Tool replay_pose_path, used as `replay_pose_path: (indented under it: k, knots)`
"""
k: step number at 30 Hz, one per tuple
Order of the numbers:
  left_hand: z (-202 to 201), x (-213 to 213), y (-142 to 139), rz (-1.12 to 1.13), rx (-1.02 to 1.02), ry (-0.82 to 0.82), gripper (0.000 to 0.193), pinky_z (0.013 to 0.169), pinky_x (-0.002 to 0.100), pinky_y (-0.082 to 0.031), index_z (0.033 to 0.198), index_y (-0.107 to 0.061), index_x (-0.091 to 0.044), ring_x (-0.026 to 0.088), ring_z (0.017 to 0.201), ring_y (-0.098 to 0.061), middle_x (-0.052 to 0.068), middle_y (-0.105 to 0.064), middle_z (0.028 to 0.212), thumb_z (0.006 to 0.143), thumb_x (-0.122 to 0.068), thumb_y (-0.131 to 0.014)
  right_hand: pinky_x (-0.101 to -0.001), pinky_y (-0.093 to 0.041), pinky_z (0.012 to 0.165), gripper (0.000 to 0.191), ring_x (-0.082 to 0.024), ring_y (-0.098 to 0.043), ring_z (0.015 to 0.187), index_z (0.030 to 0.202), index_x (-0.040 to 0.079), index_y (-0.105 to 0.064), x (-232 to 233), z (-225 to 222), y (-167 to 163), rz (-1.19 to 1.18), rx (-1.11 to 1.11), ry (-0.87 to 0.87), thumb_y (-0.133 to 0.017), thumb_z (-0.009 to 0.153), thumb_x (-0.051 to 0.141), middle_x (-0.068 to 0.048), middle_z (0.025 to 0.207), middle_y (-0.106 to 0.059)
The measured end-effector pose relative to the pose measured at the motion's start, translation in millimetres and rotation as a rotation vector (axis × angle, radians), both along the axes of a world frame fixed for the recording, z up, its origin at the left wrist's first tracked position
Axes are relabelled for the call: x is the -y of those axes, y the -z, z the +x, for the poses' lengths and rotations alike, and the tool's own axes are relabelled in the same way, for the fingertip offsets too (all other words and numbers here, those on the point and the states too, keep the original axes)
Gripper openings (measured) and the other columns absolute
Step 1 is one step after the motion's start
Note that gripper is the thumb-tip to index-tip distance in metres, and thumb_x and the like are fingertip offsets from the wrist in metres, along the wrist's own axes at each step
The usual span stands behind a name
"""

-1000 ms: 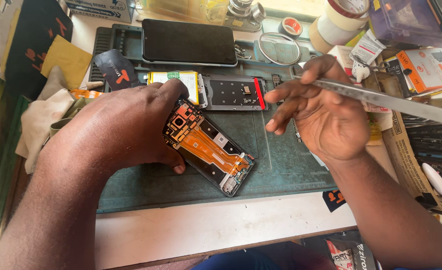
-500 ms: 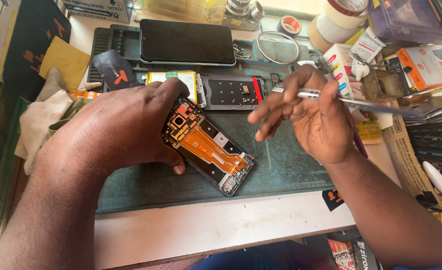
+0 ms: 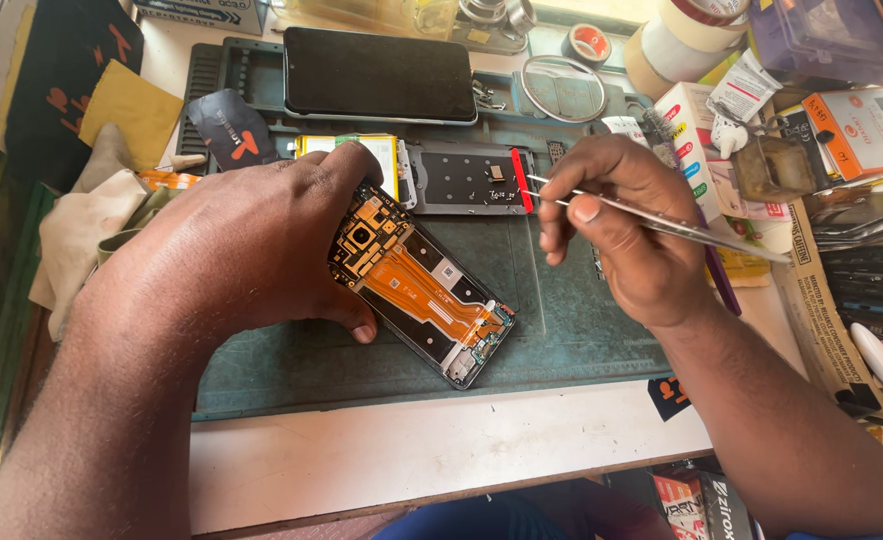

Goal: The person uses tweezers to remove a small component from a disassembled smartphone and then reinserts it into the motherboard. The person handles the phone body and internal components on a workbench.

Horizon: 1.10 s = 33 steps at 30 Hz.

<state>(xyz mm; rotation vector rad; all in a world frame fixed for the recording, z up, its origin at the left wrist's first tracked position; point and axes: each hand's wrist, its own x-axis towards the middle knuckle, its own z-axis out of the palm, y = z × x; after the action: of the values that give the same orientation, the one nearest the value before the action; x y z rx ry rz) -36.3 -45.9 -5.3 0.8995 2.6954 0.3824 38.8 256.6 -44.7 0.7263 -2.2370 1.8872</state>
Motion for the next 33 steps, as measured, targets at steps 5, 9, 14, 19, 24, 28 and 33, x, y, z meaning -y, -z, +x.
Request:
replay_pose_path:
  k: [5, 9, 14, 19, 24, 28, 33]
  knots:
    - [0, 0, 2, -0.025, -0.012, -0.011, 0.103, 0.093, 0.048, -0.053, 0.123, -0.051, -0.010, 0.034, 0.117, -0.065, 0.012, -0.069, 0.118, 0.043, -0.049, -0.103, -0.0221, -0.062, 0.071, 0.027, -0.011, -0.070, 0.089, 0.120, -0.002, -0.063, 8, 0, -4, 0.086, -0.028, -0.014, -0.058, 0.113, 0.024, -0.011, 0.105, -0.067]
    - [1, 0, 0, 0.008, -0.049, 0.035, 0.100, 0.093, 0.049, -0.053, 0.122, -0.051, -0.009, 0.035, 0.115, -0.065, 0.012, -0.070, 0.116, 0.046, -0.051, -0.102, -0.0214, -0.062, 0.070, 0.031, -0.010, -0.070, 0.090, 0.121, -0.002, -0.064, 11, 1, -7, 0.120, -0.060, 0.004, -0.057, 0.113, 0.027, -0.010, 0.111, -0.065]
    - [4, -3, -4, -0.081, 0.018, 0.012, 0.097, 0.088, 0.047, -0.056, 0.130, -0.053, -0.017, 0.033, 0.111, -0.069, 0.006, -0.070, 0.118, 0.050, -0.044, -0.100, -0.0221, -0.061, 0.072, 0.029, -0.010, -0.068, 0.091, 0.120, -0.002, -0.064, 11, 3, -8, 0.175, -0.046, 0.027, -0.058, 0.113, 0.026, -0.010, 0.113, -0.064]
    - [5, -5, -5, -0.010, 0.005, 0.034, 0.098, 0.088, 0.048, -0.055, 0.129, -0.055, -0.018, 0.033, 0.109, -0.069, 0.006, -0.070, 0.116, 0.046, -0.045, -0.100, -0.0219, -0.061, 0.071, 0.027, -0.009, -0.068, 0.089, 0.120, 0.000, -0.065, 12, 3, -9, 0.213, -0.080, 0.025, -0.058, 0.113, 0.025, -0.009, 0.107, -0.064]
    - [3, -3, -5, -0.012, 0.046, 0.017, 0.101, 0.089, 0.048, -0.055, 0.127, -0.055, -0.016, 0.032, 0.110, -0.069, 0.008, -0.070, 0.114, 0.043, -0.050, -0.100, -0.0208, -0.062, 0.071, 0.029, -0.008, -0.070, 0.087, 0.122, 0.001, -0.067, 14, 0, -12, 0.287, -0.148, 0.023, -0.057, 0.113, 0.027, -0.009, 0.112, -0.067]
    - [2, -3, -7, 0.001, 0.036, 0.036, 0.095, 0.088, 0.048, -0.055, 0.122, -0.055, -0.015, 0.034, 0.109, -0.068, 0.008, -0.071, 0.111, 0.045, -0.049, -0.100, -0.0215, -0.062, 0.073, 0.032, -0.009, -0.071, 0.086, 0.122, 0.001, -0.068, 16, 1, -16, 0.370, -0.197, 0.052, -0.057, 0.111, 0.029, -0.010, 0.111, -0.069]
    - [2, -5, -9, -0.005, 0.013, 0.034, 0.096, 0.086, 0.050, -0.054, 0.119, -0.054, -0.013, 0.036, 0.107, -0.069, 0.009, -0.072, 0.110, 0.045, -0.051, -0.101, -0.0205, -0.059, 0.070, 0.030, -0.008, -0.072, 0.083, 0.121, 0.005, -0.070, 19, 0, -15, 0.428, -0.242, 0.088, -0.061, 0.110, 0.030, -0.008, 0.104, -0.073]
